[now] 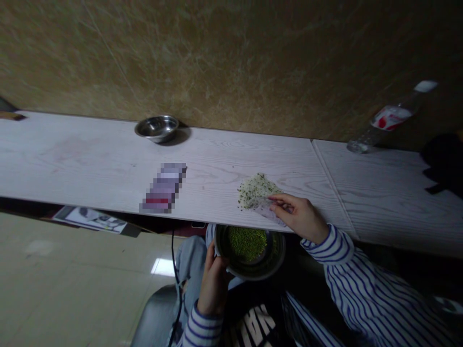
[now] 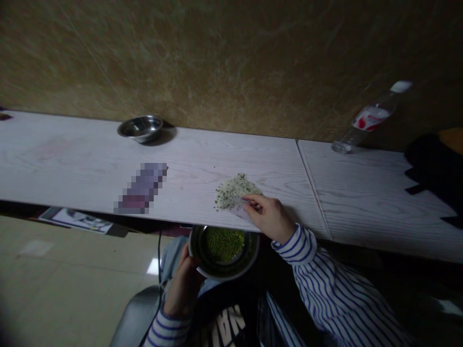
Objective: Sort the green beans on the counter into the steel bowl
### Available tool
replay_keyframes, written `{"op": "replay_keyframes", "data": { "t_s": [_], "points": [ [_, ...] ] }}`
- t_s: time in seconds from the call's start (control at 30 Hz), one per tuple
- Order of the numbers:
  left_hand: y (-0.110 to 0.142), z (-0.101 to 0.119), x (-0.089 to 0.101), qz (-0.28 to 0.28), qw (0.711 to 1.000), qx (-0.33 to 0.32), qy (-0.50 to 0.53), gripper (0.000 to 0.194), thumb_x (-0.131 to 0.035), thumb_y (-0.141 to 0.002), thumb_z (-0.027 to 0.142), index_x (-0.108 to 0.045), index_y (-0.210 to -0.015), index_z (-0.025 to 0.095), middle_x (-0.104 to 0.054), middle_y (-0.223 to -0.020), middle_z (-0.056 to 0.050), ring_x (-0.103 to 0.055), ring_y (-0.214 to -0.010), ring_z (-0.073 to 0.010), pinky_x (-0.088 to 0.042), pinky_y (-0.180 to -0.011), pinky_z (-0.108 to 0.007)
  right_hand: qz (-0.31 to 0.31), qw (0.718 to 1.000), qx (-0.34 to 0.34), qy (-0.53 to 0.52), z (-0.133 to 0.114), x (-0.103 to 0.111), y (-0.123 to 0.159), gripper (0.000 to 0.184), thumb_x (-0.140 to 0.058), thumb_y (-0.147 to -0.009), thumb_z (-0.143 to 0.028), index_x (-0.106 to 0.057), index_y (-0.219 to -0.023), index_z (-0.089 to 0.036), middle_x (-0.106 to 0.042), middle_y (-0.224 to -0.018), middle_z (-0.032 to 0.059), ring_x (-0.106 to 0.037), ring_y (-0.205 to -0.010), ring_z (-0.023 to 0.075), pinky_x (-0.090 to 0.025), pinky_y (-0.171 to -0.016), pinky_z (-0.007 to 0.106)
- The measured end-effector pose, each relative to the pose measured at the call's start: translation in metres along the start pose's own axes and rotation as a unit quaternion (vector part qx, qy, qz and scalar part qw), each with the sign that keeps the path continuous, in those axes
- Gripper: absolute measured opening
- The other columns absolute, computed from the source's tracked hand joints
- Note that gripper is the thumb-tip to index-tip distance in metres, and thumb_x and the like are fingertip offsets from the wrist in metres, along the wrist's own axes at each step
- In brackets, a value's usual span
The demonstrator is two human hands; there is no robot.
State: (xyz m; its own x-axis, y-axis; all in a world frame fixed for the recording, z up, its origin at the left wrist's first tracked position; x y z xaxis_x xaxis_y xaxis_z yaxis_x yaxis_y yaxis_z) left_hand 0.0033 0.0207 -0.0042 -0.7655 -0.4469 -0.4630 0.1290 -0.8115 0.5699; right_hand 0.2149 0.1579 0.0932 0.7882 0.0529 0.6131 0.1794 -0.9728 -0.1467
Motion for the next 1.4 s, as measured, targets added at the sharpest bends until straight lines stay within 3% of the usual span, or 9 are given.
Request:
{"op": "replay_keyframes", "data": {
  "t_s": [0.27,0.43,0.57,0.63,0.73,0.9,1.03,1.17,1.4],
  "points": [
    [-0.001,-0.004,0.0,0.017,1.0,-0.003,0.006,0.077,-0.067,-0.074,0.025,-0.051,-0.149,0.027,-0.071,-0.125,-0.013,-0.067,-0.108,-0.0363,-0.059,-0.081,-0.045,-0.005,0.997,0.037,0.061,-0.012,-0.01,-0.007,0.028,-0.063,-0.086,-0.022,-0.081,-0.108,-0.02,-0.082,-0.087,0.0072,-0.076,-0.076,0.0206,-0.061,-0.074,0.032],
    [-0.005,-0.006,0.002,0.013,1.0,-0.011,0.019,0.073,-0.067,-0.073,0.025,-0.054,-0.145,0.028,-0.069,-0.13,-0.013,-0.067,-0.106,-0.0337,-0.058,-0.082,-0.043,0.002,0.997,0.021,0.08,-0.006,0.003,-0.02,0.027,-0.064,-0.086,-0.022,-0.081,-0.107,-0.019,-0.082,-0.086,0.0072,-0.075,-0.071,0.0196,-0.061,-0.07,0.031],
    [-0.006,-0.006,0.002,0.013,0.999,-0.015,0.028,0.072,-0.069,-0.073,0.026,-0.056,-0.143,0.028,-0.069,-0.125,-0.011,-0.066,-0.095,-0.03,-0.056,-0.073,-0.038,-0.006,0.998,0.027,0.049,-0.008,0.015,-0.029,0.025,-0.066,-0.085,-0.022,-0.081,-0.105,-0.019,-0.08,-0.084,0.0063,-0.074,-0.071,0.0191,-0.06,-0.068,0.03],
    [-0.007,-0.007,0.003,0.016,0.999,-0.012,0.026,0.072,-0.067,-0.074,0.025,-0.055,-0.144,0.028,-0.07,-0.118,-0.01,-0.065,-0.089,-0.0273,-0.055,-0.067,-0.035,-0.008,0.999,0.038,0.034,-0.012,0.022,-0.044,0.024,-0.068,-0.085,-0.023,-0.081,-0.105,-0.019,-0.08,-0.085,0.006,-0.073,-0.071,0.0187,-0.06,-0.069,0.031],
    [-0.007,-0.007,0.004,0.019,1.0,-0.011,0.022,0.072,-0.065,-0.075,0.024,-0.054,-0.146,0.027,-0.07,-0.115,-0.01,-0.064,-0.085,-0.0254,-0.054,-0.063,-0.033,-0.027,0.998,0.053,-0.003,-0.02,0.024,-0.087,0.026,-0.071,-0.084,-0.02,-0.079,-0.108,-0.017,-0.079,-0.088,0.0073,-0.072,-0.072,0.0184,-0.06,-0.07,0.033],
    [-0.005,-0.006,0.008,0.019,0.999,-0.01,0.028,0.08,-0.067,-0.073,0.025,-0.049,-0.151,0.028,-0.071,-0.123,-0.01,-0.067,-0.094,-0.0278,-0.055,-0.074,-0.036,-0.075,0.997,0.0,0.001,-0.021,-0.003,-0.183,0.026,-0.071,-0.083,-0.007,-0.077,-0.107,-0.013,-0.078,-0.081,0.0067,-0.07,-0.065,0.0148,-0.058,-0.07,0.028],
    [-0.004,-0.005,0.015,0.017,0.999,-0.002,0.029,0.082,-0.066,-0.075,0.026,-0.045,-0.154,0.03,-0.072,-0.12,-0.01,-0.067,-0.092,-0.0291,-0.055,-0.075,-0.038,-0.089,0.996,-0.016,0.022,-0.019,-0.036,-0.225,0.026,-0.07,-0.082,-0.004,-0.076,-0.106,-0.011,-0.078,-0.077,0.0069,-0.066,-0.058,0.0132,-0.056,-0.066,0.026],
    [-0.005,-0.004,0.022,0.019,0.999,-0.011,0.034,0.081,-0.068,-0.074,0.026,-0.047,-0.152,0.03,-0.071,-0.125,-0.01,-0.067,-0.098,-0.0307,-0.055,-0.078,-0.038,-0.123,0.992,-0.021,0.024,-0.023,-0.061,-0.229,0.024,-0.074,-0.081,-0.007,-0.076,-0.104,-0.011,-0.077,-0.075,0.0061,-0.065,-0.055,0.0128,-0.054,-0.062,0.025],
    [-0.005,0.002,0.019,0.029,0.999,-0.031,0.034,0.081,-0.067,-0.071,0.025,-0.049,-0.15,0.029,-0.074,-0.113,-0.007,-0.068,-0.088,-0.0279,-0.056,-0.079,-0.04,-0.212,0.977,0.0,-0.001,-0.045,-0.093,-0.206,0.027,-0.067,-0.085,-0.003,-0.076,-0.108,-0.013,-0.076,-0.076,0.0031,-0.063,-0.056,0.0096,-0.05,-0.057,0.02]
  ]
}}
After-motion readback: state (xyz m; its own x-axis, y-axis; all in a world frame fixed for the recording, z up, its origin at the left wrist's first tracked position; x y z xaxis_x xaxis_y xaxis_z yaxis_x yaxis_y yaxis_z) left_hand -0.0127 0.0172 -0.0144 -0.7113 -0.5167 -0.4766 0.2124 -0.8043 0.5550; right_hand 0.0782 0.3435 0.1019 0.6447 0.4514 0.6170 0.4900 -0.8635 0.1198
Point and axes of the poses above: each hand's wrist, its own y-axis away from the middle knuckle, its own x-axis out of the back of the hand, z = x × y, the point moved 4 cm from there along -y, towards the middle knuckle
